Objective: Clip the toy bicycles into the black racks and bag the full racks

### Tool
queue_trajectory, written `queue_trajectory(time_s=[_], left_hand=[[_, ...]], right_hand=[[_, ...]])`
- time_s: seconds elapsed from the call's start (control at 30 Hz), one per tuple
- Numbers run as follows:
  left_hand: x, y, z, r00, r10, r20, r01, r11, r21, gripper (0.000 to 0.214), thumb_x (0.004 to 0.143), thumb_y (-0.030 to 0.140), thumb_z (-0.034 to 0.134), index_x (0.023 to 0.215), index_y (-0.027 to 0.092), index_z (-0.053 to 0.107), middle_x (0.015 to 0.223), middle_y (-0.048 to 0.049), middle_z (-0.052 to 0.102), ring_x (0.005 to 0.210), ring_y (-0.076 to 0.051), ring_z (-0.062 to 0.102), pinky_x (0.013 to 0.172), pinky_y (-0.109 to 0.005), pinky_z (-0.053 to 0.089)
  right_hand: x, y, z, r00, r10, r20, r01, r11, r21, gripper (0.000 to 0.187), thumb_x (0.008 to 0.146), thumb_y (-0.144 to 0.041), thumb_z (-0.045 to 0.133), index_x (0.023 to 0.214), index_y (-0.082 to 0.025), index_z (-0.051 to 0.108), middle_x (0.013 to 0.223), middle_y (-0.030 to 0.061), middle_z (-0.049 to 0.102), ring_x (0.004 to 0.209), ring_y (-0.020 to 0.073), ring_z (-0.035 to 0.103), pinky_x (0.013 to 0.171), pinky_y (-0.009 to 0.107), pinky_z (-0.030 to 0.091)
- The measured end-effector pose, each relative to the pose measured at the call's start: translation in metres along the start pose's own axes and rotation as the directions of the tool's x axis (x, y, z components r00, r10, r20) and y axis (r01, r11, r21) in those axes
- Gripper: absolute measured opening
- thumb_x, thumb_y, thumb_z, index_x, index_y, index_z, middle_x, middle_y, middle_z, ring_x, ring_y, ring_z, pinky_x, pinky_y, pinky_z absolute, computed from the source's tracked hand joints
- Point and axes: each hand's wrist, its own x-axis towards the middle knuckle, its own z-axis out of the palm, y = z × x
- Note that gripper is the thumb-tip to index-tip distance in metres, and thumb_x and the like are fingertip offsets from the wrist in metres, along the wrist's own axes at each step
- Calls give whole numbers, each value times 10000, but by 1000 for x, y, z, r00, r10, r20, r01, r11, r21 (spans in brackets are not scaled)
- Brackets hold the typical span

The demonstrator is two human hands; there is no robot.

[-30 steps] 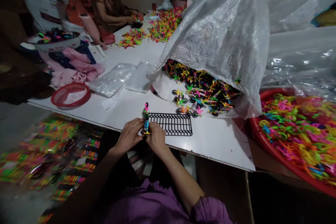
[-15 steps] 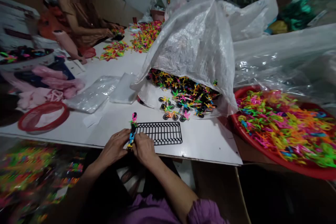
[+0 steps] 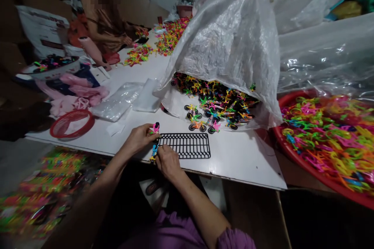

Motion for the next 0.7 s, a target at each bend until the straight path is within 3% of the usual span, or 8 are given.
queue_trajectory(time_s=[0.2,0.33,0.43,0.5,0.53,0.57,0.63,0.7], left_hand=[[-1,0,-1,999,17,35,-18,1000,21,389,736,311,577,1071,115,602,799,-76,677,759,-205,618,685,-276,433],[-9,-4,6,999,-33,-14,30,988,-151,500,758,398,545,1178,126,522,845,-65,678,791,-196,634,724,-287,470],[-23,-7,7,992,-56,-114,36,984,-176,534,772,439,524,1213,140,485,947,-78,653,814,-200,630,724,-309,492],[-29,-7,5,975,64,-213,-81,994,-71,467,809,422,488,1196,163,496,1040,-85,617,900,-210,607,776,-328,483],[-30,-7,4,960,155,-234,-162,987,-10,409,831,399,464,1168,174,515,1062,-81,603,944,-213,589,810,-334,470],[-29,-6,4,943,243,-227,-240,970,43,347,852,369,437,1126,181,537,1062,-76,597,965,-211,577,833,-336,458],[-23,-6,3,915,372,-158,-356,927,123,265,884,309,385,1015,180,575,1008,-68,595,936,-199,576,828,-328,451],[-13,-9,3,900,426,-87,-408,897,173,254,900,281,357,928,180,588,926,-55,593,856,-179,588,778,-306,458]], right_hand=[[9,-6,-11,995,45,87,-47,999,17,132,811,-223,474,923,-173,521,896,58,578,790,179,540,651,264,375],[19,-9,-18,981,39,191,-45,999,29,199,781,-244,516,949,-144,552,907,78,602,758,186,557,635,272,382],[28,8,-36,951,-65,303,9,983,183,148,790,-224,525,904,-152,587,833,37,615,716,147,559,612,228,382],[40,33,-60,939,-131,319,41,961,273,159,811,-202,516,942,-167,599,799,8,618,712,122,561,618,198,386],[49,49,-75,951,-121,285,47,966,252,199,817,-178,507,997,-170,594,831,13,622,742,122,565,643,195,390],[59,65,-90,983,-23,180,-2,990,140,241,824,-151,493,1046,-158,584,888,40,618,793,136,564,678,207,393],[83,97,-118,993,95,67,-84,986,-146,265,845,-124,441,1060,-151,594,980,94,583,852,171,549,706,240,389],[103,121,-138,991,67,120,-25,945,-325,265,852,-106,419,1012,-162,622,1005,109,556,885,186,531,709,248,382]])
